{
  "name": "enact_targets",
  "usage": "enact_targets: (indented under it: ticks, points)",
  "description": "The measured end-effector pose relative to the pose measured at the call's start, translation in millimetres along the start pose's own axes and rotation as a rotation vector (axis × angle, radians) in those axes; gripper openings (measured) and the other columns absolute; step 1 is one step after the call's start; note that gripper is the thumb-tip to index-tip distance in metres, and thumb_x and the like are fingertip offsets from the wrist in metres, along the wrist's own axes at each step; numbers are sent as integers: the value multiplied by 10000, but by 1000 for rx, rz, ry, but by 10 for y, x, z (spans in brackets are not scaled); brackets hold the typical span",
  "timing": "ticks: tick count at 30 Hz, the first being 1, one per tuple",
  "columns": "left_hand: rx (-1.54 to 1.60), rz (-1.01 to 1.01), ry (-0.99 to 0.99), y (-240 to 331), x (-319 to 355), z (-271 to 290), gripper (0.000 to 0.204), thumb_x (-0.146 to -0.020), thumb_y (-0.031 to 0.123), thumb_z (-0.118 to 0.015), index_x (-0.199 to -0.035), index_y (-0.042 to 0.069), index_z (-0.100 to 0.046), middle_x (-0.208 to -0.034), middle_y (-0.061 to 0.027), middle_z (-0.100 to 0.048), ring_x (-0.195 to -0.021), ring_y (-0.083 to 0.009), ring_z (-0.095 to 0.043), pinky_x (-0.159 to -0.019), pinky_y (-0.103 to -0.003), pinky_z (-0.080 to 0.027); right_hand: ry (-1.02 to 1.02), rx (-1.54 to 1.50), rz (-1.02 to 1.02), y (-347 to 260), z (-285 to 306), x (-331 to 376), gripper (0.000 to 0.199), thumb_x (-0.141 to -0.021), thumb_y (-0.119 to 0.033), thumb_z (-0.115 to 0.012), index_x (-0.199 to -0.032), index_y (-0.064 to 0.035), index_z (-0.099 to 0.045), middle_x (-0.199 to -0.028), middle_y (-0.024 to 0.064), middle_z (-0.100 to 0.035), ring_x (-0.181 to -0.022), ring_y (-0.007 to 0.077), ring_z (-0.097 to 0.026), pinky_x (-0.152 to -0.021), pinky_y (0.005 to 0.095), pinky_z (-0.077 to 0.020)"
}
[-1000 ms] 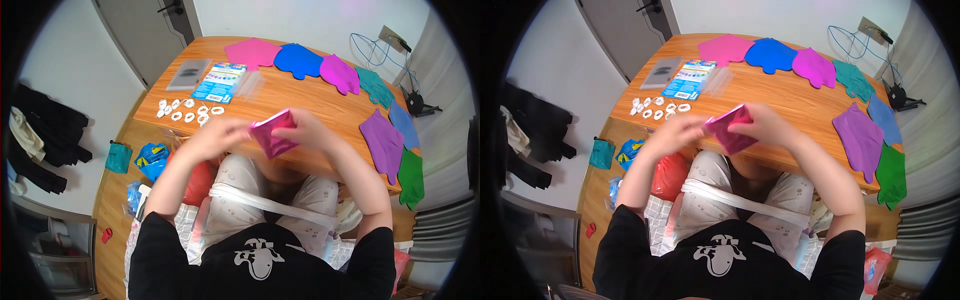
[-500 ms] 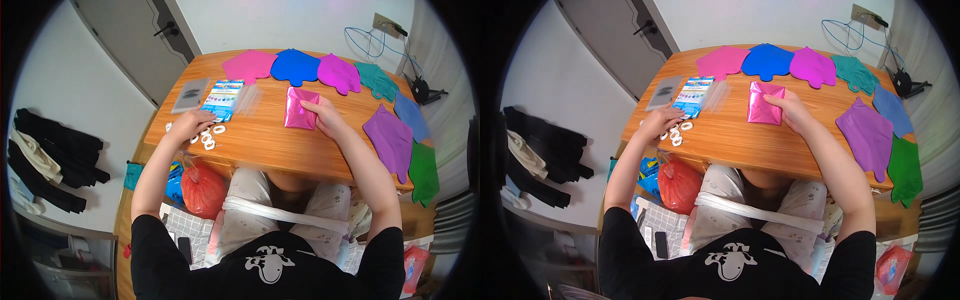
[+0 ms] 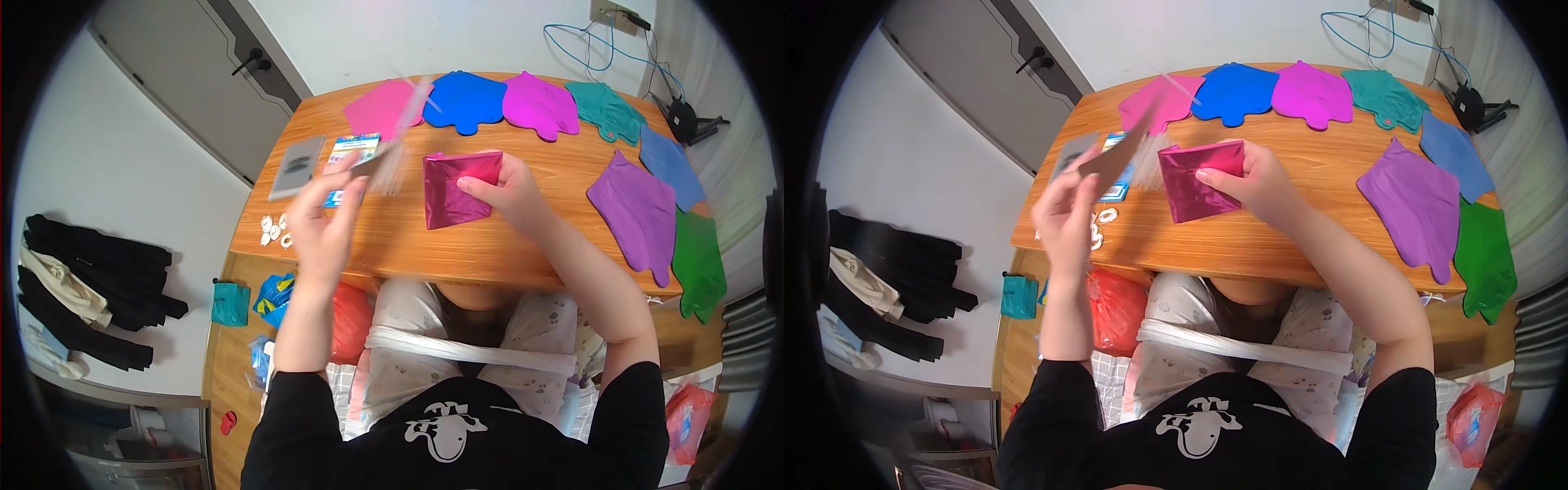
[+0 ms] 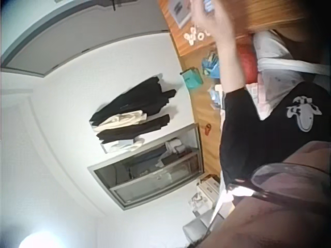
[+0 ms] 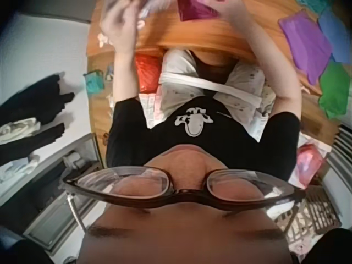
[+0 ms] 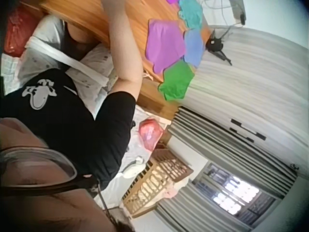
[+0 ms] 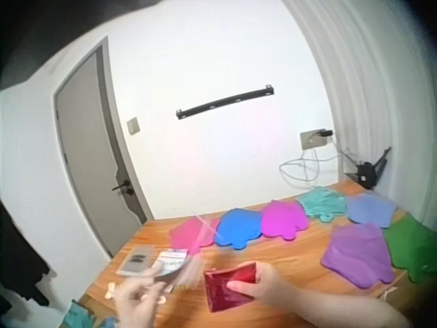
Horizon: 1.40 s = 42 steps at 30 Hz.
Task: The person stacks deflated foil balloons on the desk, folds the stack into a compact shape, and inserts them into a packaging sleeve by hand.
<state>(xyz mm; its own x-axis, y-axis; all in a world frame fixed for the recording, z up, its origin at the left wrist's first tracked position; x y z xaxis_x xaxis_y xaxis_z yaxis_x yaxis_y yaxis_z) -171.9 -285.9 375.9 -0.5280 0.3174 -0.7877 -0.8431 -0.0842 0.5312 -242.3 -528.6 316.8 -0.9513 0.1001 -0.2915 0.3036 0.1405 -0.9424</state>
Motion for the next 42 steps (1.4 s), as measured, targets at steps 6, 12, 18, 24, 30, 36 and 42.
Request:
enact_targets:
  ticks: [6, 12, 18, 24, 30, 36, 42]
  points:
    - [820, 516, -89, -209, 112, -521, 144, -1027, 156, -584, -1094, 49, -652, -1011, -33, -701, -933, -94, -660, -879, -268, -509, -8, -35, 70, -26, -31, 1, 280, -929, -60, -698, -1184, 22, -615, -1081, 67, -710, -947, 109, -668, -844, 273, -555]
    - [1128, 849, -132, -296, 129, -648, 319, -1054, 269, -536, -1274, 42, -583, -1091, -29, -681, -889, -77, -652, -758, -217, -529, 54, -37, -30, 94, 73, -89, 255, -940, -70, -686, -1174, 9, -621, -1086, 55, -702, -963, 95, -653, -852, 267, -543]
    - [1098, 843, -271, -361, 286, -687, 452, -1013, 282, -613, -1374, 22, -536, -1178, -47, -683, -966, -92, -672, -778, -229, -556, 31, -84, -39, 81, 20, -74, 260, -941, -81, -688, -1179, 8, -632, -1091, 61, -706, -957, 98, -656, -836, 275, -547]
    - [1010, 757, -306, -388, 377, -834, 454, -977, 177, -671, -1364, -25, -546, -1205, -77, -689, -1042, -122, -671, -854, -256, -553, 46, 94, -17, 36, 32, -28, 279, -941, -93, -691, -1194, 7, -629, -1095, 67, -706, -967, 106, -656, -836, 286, -548]
    - [807, 764, -174, -310, 409, -989, 347, -954, 54, -669, -1279, -43, -599, -1168, -114, -704, -1008, -124, -677, -845, -270, -554, 54, 245, -28, 1, -2, 7, 306, -938, -105, -696, -1207, 1, -596, -1103, 76, -691, -984, 113, -652, -841, 287, -544]
    - [956, 695, -84, -387, 417, -1068, 233, -957, 6, -642, -1187, -15, -615, -1115, -100, -710, -991, -122, -676, -834, -278, -558, 54, 344, 70, -33, -15, 2, 383, -928, -141, -717, -1221, -28, -498, -1100, 50, -616, -1004, 124, -619, -841, 296, -532]
    - [1073, 655, 200, -425, 394, -1008, 215, -985, 28, -606, -1194, 41, -558, -1069, -58, -690, -958, -123, -672, -813, -289, -570, 326, 425, 201, 151, -66, 20, 396, -926, -152, -724, -1211, -43, -471, -1095, 38, -585, -1006, 121, -603, -839, 291, -525]
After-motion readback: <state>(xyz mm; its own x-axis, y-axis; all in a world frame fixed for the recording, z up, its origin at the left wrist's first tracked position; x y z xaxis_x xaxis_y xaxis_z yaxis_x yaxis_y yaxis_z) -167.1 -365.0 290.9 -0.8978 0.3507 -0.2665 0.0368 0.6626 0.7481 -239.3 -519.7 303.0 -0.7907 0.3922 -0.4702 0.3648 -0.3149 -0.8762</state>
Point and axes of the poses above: each hand's wrist, its own x-axis away from the middle knuckle, its own z-axis out of the back of the hand, y = z × x, the point moved 3 cm from there along -x, towards the middle knuckle
